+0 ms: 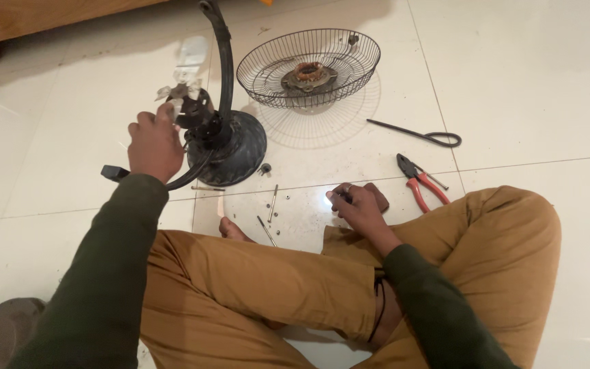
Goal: The person sits on the floor and works on a disassembled table fan. They handle the blade assembly and motor housing, unscrew and remove parts by hand, work on the rear fan guard and motor area, then lift and reposition the guard over the motor.
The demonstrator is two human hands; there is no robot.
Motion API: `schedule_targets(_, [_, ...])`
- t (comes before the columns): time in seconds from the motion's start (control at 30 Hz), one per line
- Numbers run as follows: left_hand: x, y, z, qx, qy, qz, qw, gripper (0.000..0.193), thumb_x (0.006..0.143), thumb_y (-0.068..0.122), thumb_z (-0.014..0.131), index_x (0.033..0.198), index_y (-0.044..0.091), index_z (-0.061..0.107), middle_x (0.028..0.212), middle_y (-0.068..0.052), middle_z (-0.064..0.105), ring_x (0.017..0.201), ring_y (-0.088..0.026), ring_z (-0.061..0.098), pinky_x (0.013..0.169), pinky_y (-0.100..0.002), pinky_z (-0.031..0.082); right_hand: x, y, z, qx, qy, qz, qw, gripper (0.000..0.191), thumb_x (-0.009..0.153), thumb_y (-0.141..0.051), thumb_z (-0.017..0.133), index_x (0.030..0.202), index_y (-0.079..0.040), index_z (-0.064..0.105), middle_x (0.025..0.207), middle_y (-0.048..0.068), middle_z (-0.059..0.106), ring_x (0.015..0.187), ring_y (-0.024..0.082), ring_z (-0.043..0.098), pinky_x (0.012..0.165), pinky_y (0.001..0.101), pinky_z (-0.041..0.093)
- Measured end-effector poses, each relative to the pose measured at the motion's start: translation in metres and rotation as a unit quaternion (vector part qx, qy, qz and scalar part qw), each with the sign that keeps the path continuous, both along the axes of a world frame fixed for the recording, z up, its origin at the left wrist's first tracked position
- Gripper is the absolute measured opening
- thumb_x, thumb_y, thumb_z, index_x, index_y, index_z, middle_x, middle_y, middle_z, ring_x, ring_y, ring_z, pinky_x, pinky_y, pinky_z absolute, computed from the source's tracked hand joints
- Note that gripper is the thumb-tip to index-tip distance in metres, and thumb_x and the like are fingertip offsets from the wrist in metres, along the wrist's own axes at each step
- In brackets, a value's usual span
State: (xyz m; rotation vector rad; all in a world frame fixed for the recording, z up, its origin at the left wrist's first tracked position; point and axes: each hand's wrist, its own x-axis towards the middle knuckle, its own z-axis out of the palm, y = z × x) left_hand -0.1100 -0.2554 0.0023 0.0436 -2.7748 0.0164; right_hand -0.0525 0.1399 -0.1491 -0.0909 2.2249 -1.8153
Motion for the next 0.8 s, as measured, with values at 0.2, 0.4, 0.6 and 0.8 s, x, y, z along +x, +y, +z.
schedule_targets(0.2, [-0.002, 0.008, -0.010, 0.018, -0.030, 0.037, 0.999, 0.065, 0.099, 0.020, 0.063, 0.158, 0.015, 0.036, 0.123, -0.028, 0.051, 0.107, -0.049, 0.052, 0.082, -0.056, 0.053, 0.000, 0.001, -0.001, 0.020, 0.011, 0.006, 1.000, 0.042, 0.095, -0.038, 0.067, 0.101, 0.003, 0.072, 0.076, 0.009, 0.073, 0.065, 0.013, 0.066, 0.061, 0.0285, 0.054])
schedule_targets(0.4, [-0.002, -0.008, -0.016, 0.019, -0.120, 0.071, 0.990, 0.074, 0.099, 0.022, 0.060, 0.164, 0.021, 0.025, 0.129, -0.029, 0.050, 0.109, -0.053, 0.055, 0.088, -0.059, 0.051, -0.006, -0.002, -0.012, 0.031, 0.008, 0.010, 0.999, 0.041, 0.095, -0.039, 0.067, 0.102, 0.001, 0.072, 0.074, 0.009, 0.073, 0.064, 0.012, 0.065, 0.059, 0.0289, 0.053])
schedule_targets(0.6, [-0.005, -0.004, -0.018, 0.007, -0.167, 0.132, 0.977, 0.083, 0.095, 0.021, 0.059, 0.167, 0.027, 0.017, 0.128, -0.026, 0.053, 0.108, -0.049, 0.060, 0.090, -0.058, 0.051, -0.010, -0.005, -0.016, 0.016, 0.024, 0.018, 0.999, 0.039, 0.093, -0.037, 0.069, 0.099, 0.002, 0.072, 0.071, 0.007, 0.073, 0.061, 0.012, 0.065, 0.057, 0.0289, 0.053])
schedule_targets(0.8, [-0.003, -0.010, -0.027, 0.027, -0.135, 0.142, 0.980, 0.075, 0.100, 0.024, 0.059, 0.166, 0.027, 0.023, 0.129, -0.025, 0.054, 0.113, -0.047, 0.060, 0.089, -0.060, 0.052, -0.004, -0.002, -0.007, 0.010, -0.002, 0.019, 1.000, 0.036, 0.094, -0.035, 0.069, 0.098, 0.001, 0.072, 0.073, 0.006, 0.071, 0.063, 0.010, 0.063, 0.057, 0.0288, 0.052])
